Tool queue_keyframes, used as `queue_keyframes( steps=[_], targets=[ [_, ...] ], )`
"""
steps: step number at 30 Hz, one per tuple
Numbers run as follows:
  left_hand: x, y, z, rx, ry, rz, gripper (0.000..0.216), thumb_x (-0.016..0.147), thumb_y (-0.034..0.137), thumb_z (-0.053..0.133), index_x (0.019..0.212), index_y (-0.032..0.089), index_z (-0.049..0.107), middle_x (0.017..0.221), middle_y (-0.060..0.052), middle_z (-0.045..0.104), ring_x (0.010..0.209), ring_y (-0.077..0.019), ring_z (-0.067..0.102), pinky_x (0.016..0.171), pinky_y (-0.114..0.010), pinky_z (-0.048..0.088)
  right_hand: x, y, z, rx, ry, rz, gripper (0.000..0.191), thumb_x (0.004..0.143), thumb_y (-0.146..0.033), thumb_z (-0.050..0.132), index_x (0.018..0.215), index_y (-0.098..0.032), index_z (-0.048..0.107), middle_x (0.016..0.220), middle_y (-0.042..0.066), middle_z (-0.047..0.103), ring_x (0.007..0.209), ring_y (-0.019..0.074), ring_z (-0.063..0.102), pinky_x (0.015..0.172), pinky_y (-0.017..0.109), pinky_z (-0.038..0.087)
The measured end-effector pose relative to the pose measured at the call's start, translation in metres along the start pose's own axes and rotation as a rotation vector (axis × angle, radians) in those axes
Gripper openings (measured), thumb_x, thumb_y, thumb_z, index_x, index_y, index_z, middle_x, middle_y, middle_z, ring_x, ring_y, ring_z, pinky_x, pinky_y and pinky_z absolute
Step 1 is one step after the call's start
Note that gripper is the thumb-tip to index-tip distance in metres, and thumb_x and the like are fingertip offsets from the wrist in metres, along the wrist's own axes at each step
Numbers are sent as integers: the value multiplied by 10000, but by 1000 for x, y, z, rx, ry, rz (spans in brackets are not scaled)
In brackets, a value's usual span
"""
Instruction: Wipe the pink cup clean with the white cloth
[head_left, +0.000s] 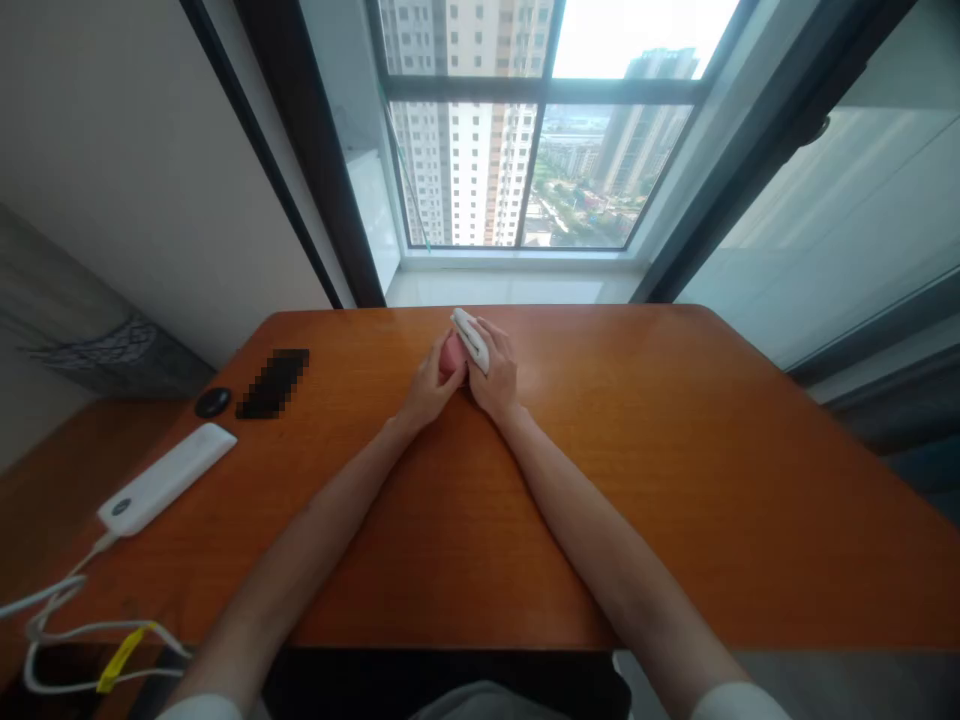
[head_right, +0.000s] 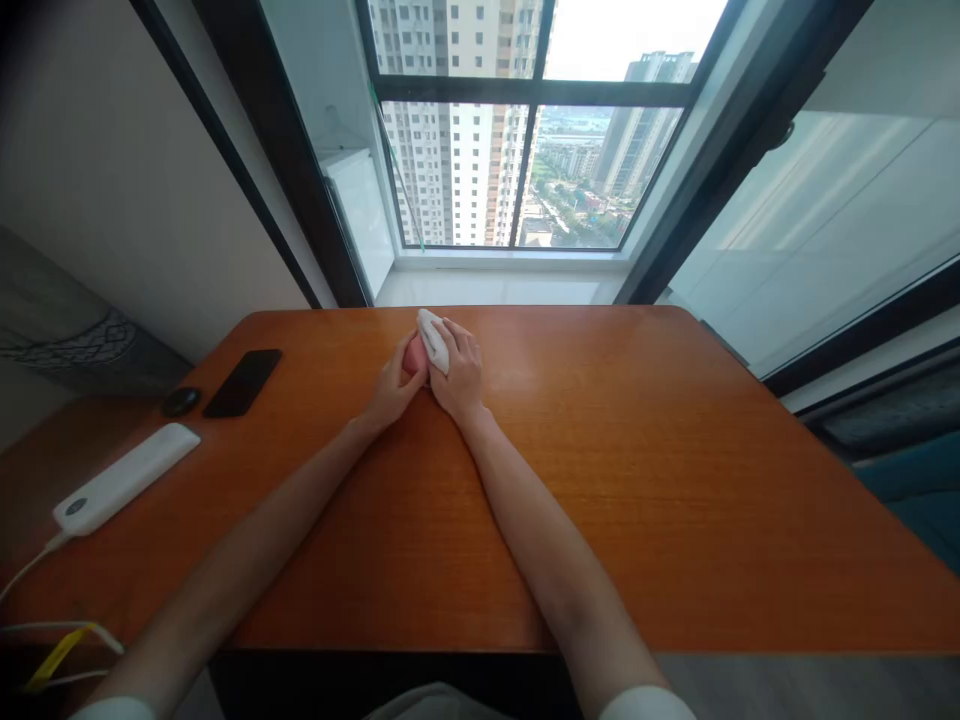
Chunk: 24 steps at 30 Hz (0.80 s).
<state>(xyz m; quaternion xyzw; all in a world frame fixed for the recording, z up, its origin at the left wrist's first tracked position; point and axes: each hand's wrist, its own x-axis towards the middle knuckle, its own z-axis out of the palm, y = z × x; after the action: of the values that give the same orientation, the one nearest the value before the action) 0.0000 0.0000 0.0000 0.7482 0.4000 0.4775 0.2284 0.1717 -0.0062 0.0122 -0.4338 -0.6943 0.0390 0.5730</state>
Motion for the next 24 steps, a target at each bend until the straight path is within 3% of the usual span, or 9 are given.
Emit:
queue_keyframes(
  steps=[3, 8, 13, 18, 24],
  targets=[
    [0, -1, 1, -13, -5, 7, 716, 1064, 518, 647, 1698, 273, 421, 1728, -139, 523, 1592, -328, 537, 1361, -550, 407, 1, -2, -2, 23, 2, -16, 468, 1105, -418, 526, 1532, -285, 666, 1608, 96, 650, 1516, 299, 568, 1329, 520, 425],
    [-1, 0, 1, 5, -14, -6, 712, 1061, 546, 656, 1681, 276, 435, 1722, -136, 529, 1593, -327, 534, 1362, -541, 405, 4, -1, -4, 131, 53, 161, 490, 1172, -449, 341, 1504, -331, 683, 1531, 51, 718, 1456, 249, 633, 1290, 509, 482],
    [-2, 1, 2, -14, -15, 11, 698, 1082, 535, 623, 1696, 280, 408, 1726, -141, 517, 1595, -321, 528, 1377, -551, 378, 1, 1, -1, 95, 19, 13, 465, 1131, -461, 502, 1534, -303, 670, 1595, 88, 672, 1520, 285, 586, 1329, 523, 438],
    [-2, 0, 2, -4, -26, 12, 700, 1077, 526, 637, 1694, 286, 411, 1737, -133, 502, 1614, -325, 503, 1379, -549, 374, 2, 5, 3, 131, 66, 192, 466, 1170, -475, 406, 1547, -346, 647, 1542, 54, 714, 1438, 239, 654, 1281, 503, 494],
    [-1, -9, 2, -36, -25, 25, 735, 1080, 537, 617, 1717, 257, 376, 1748, -158, 484, 1624, -331, 489, 1388, -558, 354, -1, -1, 0, -18, -43, -63, 515, 1121, -433, 488, 1588, -261, 621, 1672, 95, 606, 1600, 299, 501, 1375, 537, 365]
  ],
)
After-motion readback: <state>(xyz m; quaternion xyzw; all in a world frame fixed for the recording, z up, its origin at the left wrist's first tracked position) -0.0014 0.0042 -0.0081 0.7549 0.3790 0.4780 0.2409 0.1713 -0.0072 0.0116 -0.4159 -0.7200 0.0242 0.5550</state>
